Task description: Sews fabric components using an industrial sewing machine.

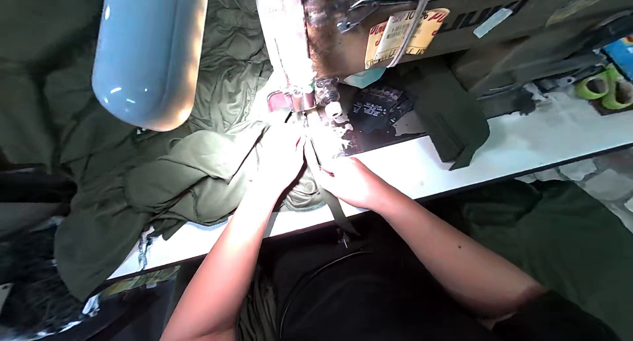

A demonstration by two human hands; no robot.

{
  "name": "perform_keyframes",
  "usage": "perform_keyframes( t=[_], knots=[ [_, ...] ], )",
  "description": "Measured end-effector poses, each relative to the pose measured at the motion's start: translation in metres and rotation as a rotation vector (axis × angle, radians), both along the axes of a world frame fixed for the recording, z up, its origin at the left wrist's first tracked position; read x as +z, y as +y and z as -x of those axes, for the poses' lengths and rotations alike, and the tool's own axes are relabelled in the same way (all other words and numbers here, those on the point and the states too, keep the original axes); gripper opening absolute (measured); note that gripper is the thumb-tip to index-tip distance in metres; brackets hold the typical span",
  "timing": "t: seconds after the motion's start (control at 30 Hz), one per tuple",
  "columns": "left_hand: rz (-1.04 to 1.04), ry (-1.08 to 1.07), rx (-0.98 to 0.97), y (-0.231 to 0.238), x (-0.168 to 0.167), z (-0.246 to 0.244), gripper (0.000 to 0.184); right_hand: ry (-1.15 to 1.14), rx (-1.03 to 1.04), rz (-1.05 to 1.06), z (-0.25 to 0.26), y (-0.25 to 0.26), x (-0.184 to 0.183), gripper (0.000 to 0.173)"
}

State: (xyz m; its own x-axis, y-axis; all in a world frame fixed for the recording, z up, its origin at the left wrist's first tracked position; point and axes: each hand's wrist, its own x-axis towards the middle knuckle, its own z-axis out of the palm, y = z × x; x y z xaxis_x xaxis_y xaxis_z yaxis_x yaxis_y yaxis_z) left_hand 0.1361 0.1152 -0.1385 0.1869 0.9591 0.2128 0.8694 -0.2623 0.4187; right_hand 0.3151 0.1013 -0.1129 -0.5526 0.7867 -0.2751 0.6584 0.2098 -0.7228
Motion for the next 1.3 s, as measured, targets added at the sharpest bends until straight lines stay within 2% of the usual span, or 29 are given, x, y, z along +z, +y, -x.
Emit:
perform_keyframes(
  t=[0.2, 0.4, 0.6, 0.67, 0.73, 0.83, 0.93, 1.03, 1.2, 1.3],
  knots=[
    [0.161, 0.108, 0.126, 0.011, 0.009, -0.009, 0.025, 0.004, -0.04, -0.009, 0.006, 0.003, 0.001, 0.026],
    [0.276, 0.118, 0.19, 0.02, 0.015, -0.014, 0.025, -0.013, -0.028, -0.029, 0.008, 0.006, -0.002, 0.03],
    [0.539, 0.122, 0.287, 0.037, 0.038, -0.015, 0.03, -0.042, 0.007, -0.016, 0.009, 0.006, 0.004, 0.034],
    [0.582, 0.137, 0.297, 0.039, 0.045, -0.016, 0.029, -0.147, 0.058, -0.075, 0.011, 0.004, 0.005, 0.026],
    [0.597, 0.147, 0.308, 0.04, 0.047, -0.017, 0.029, -0.303, 0.109, -0.156, 0.013, 0.002, 0.007, 0.024],
    [0.572, 0.095, 0.317, 0.039, 0.04, -0.015, 0.029, -0.393, 0.159, -0.267, 0.011, 0.008, 0.008, 0.04],
    [0.502, 0.032, 0.334, 0.034, 0.032, -0.016, 0.027, -0.414, 0.339, -0.258, 0.005, 0.026, 0.011, 0.058],
    [0.329, 0.015, 0.33, 0.025, 0.021, -0.02, 0.021, -0.312, 0.422, -0.302, -0.001, 0.04, 0.005, 0.043],
    [-0.026, 0.077, 0.148, -0.001, -0.008, -0.013, 0.024, -0.283, 0.44, -0.458, -0.006, 0.04, -0.006, 0.05],
    [-0.103, 0.059, 0.069, -0.004, -0.018, -0.003, 0.025, -0.308, 0.4, -0.439, -0.003, 0.039, -0.008, 0.054]
  ],
)
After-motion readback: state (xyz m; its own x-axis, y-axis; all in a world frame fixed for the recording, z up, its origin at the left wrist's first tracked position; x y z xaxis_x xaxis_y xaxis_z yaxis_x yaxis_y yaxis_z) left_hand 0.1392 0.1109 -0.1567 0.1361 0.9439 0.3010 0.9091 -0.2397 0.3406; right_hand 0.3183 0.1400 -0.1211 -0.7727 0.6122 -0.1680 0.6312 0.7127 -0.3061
